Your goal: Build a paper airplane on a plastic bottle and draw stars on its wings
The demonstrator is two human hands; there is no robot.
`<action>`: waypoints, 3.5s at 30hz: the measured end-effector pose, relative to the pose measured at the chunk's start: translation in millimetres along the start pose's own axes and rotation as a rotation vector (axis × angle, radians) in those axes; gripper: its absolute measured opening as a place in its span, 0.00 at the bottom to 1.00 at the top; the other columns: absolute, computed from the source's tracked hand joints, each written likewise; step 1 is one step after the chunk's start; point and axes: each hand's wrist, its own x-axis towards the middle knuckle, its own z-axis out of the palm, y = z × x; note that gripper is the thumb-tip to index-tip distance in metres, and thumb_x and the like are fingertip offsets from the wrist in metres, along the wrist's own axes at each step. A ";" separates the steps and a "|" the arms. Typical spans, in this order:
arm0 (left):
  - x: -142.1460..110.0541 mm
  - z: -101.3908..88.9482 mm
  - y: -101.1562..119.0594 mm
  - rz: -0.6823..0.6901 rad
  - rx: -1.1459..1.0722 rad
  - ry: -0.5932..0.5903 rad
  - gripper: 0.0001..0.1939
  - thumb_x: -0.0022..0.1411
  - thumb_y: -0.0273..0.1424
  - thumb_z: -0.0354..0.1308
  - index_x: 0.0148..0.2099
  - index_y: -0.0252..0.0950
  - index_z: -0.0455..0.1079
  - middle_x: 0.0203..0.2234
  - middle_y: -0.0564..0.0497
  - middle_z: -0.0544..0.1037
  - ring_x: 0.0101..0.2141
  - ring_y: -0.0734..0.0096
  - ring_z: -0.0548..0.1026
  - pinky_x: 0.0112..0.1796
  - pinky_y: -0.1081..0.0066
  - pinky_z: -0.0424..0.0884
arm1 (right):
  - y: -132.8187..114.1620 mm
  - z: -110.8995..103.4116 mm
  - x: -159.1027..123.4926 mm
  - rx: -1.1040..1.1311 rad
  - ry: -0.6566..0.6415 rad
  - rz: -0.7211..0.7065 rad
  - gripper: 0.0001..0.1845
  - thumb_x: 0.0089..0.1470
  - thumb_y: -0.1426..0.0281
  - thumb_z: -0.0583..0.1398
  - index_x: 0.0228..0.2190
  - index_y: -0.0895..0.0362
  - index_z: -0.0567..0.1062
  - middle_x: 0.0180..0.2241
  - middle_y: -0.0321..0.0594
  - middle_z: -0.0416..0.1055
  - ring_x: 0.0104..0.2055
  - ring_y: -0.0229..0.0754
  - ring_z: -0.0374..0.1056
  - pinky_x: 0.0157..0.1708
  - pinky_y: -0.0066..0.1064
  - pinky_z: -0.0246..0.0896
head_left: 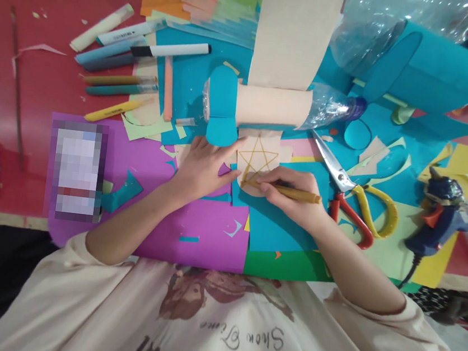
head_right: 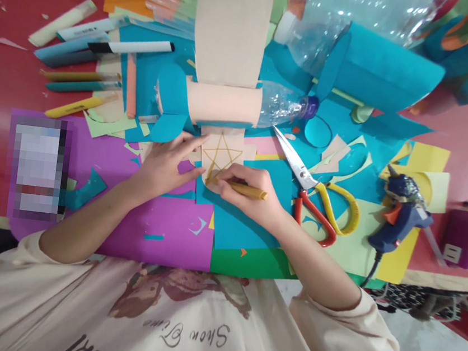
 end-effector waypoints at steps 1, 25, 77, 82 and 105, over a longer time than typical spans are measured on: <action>-0.1 0.0 -0.2 0.000 -0.004 0.001 0.30 0.66 0.40 0.54 0.67 0.42 0.58 0.47 0.44 0.73 0.50 0.53 0.70 0.51 0.56 0.64 | 0.8 0.4 0.0 0.011 0.054 0.006 0.08 0.56 0.67 0.61 0.28 0.56 0.76 0.27 0.37 0.78 0.27 0.37 0.74 0.27 0.26 0.67; 0.9 -2.8 2.2 -0.001 0.012 -0.006 0.29 0.66 0.40 0.54 0.67 0.41 0.59 0.47 0.43 0.73 0.49 0.52 0.70 0.50 0.56 0.64 | -1.1 -1.4 2.4 -0.069 -0.005 0.042 0.08 0.56 0.66 0.60 0.27 0.56 0.76 0.28 0.39 0.78 0.30 0.40 0.74 0.32 0.30 0.69; 1.7 -3.5 1.9 0.001 -0.002 -0.014 0.29 0.66 0.40 0.53 0.66 0.41 0.60 0.47 0.43 0.73 0.48 0.53 0.71 0.50 0.57 0.65 | 0.0 -2.9 1.5 -0.028 0.024 0.037 0.07 0.55 0.69 0.60 0.26 0.56 0.74 0.25 0.37 0.76 0.27 0.37 0.72 0.28 0.28 0.65; 1.8 -2.5 0.4 0.016 -0.006 0.001 0.29 0.66 0.41 0.53 0.67 0.41 0.60 0.48 0.43 0.73 0.49 0.54 0.70 0.49 0.58 0.64 | 0.2 -0.9 1.8 -0.011 0.096 0.098 0.07 0.54 0.69 0.61 0.25 0.56 0.74 0.24 0.36 0.76 0.25 0.37 0.71 0.26 0.27 0.64; 2.0 -4.2 2.1 0.004 0.027 -0.027 0.29 0.66 0.41 0.53 0.66 0.40 0.59 0.45 0.43 0.73 0.44 0.55 0.72 0.47 0.59 0.65 | 1.7 0.5 2.8 0.035 0.129 0.112 0.06 0.54 0.68 0.62 0.26 0.55 0.74 0.27 0.37 0.79 0.27 0.38 0.75 0.27 0.28 0.67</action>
